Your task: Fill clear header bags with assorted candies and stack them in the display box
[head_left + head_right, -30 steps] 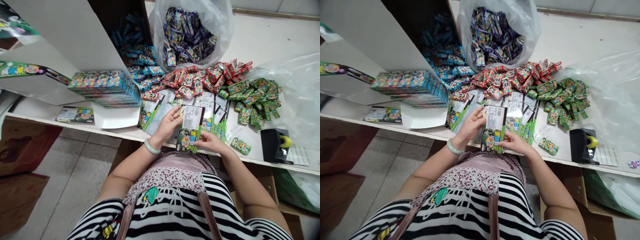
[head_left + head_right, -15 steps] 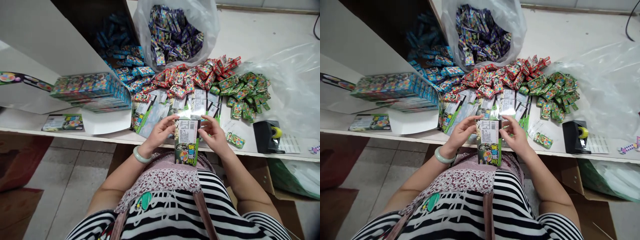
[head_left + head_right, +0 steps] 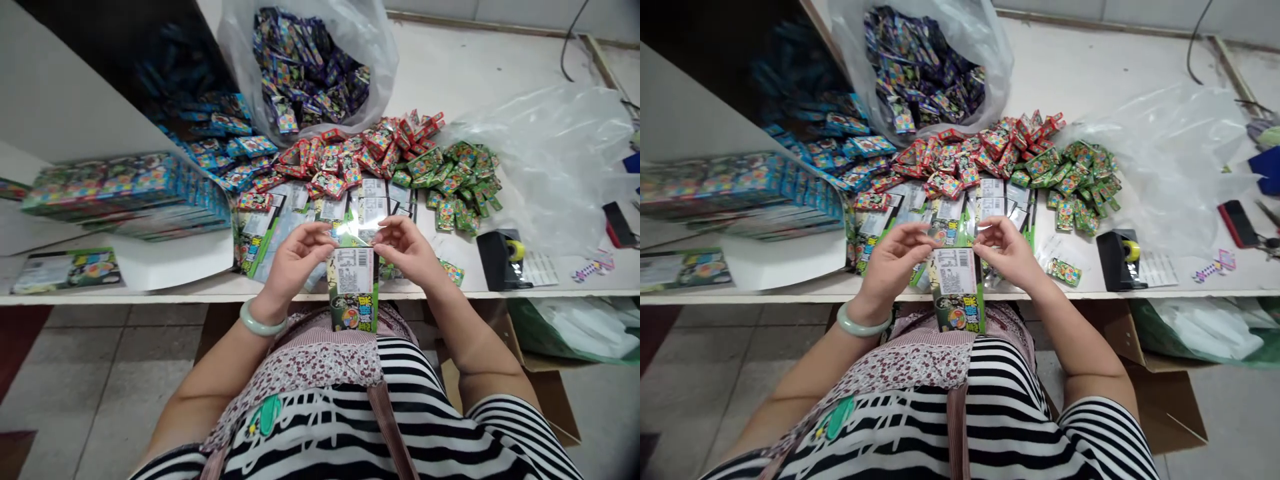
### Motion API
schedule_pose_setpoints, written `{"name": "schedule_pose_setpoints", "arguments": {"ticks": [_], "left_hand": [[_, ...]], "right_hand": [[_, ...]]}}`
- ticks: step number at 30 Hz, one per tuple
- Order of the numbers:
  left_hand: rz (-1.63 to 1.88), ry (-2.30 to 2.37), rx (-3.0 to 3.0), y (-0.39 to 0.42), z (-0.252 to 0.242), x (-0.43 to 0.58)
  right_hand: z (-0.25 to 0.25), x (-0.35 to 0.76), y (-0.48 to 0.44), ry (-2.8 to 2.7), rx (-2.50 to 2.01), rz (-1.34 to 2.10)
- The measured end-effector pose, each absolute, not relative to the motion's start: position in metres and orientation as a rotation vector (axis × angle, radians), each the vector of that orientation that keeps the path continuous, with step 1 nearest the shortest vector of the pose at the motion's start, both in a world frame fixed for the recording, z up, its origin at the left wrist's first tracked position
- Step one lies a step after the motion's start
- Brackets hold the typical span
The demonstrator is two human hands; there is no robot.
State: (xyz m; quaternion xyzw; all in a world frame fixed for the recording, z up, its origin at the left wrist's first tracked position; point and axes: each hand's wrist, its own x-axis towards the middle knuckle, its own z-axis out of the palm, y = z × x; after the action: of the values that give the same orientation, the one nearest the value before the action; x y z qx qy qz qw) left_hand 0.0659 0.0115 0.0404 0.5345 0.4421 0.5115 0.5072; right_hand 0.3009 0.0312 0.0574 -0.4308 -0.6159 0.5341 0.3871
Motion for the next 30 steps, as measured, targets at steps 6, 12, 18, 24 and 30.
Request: {"name": "schedule_pose_setpoints", "arguments": {"ticks": [6, 12, 18, 24, 30], "left_hand": [[1.166, 1.039, 1.411, 0.009, 0.052, 0.064], [1.151, 1.006, 1.318, 0.009, 0.06, 0.07], [1.165, 1.025, 1.138, 0.014, 0.065, 0.074], [1.137, 0.957, 1.293, 0.011, 0.066, 0.064], [1.113, 0.815, 1.396, 0.002, 0.057, 0.054]], "right_hand": [[0.068, 0.302, 0.026, -1.814, -1.11, 1.185], [0.08, 0.295, 0.026, -1.834, -1.092, 1.174], [0.083, 0.284, 0.04, -1.731, -1.143, 1.437], [0.093, 0.287, 0.037, -1.99, -1.064, 1.237], [0.084, 0.294, 0.016, -2.085, -0.886, 0.939]]}}
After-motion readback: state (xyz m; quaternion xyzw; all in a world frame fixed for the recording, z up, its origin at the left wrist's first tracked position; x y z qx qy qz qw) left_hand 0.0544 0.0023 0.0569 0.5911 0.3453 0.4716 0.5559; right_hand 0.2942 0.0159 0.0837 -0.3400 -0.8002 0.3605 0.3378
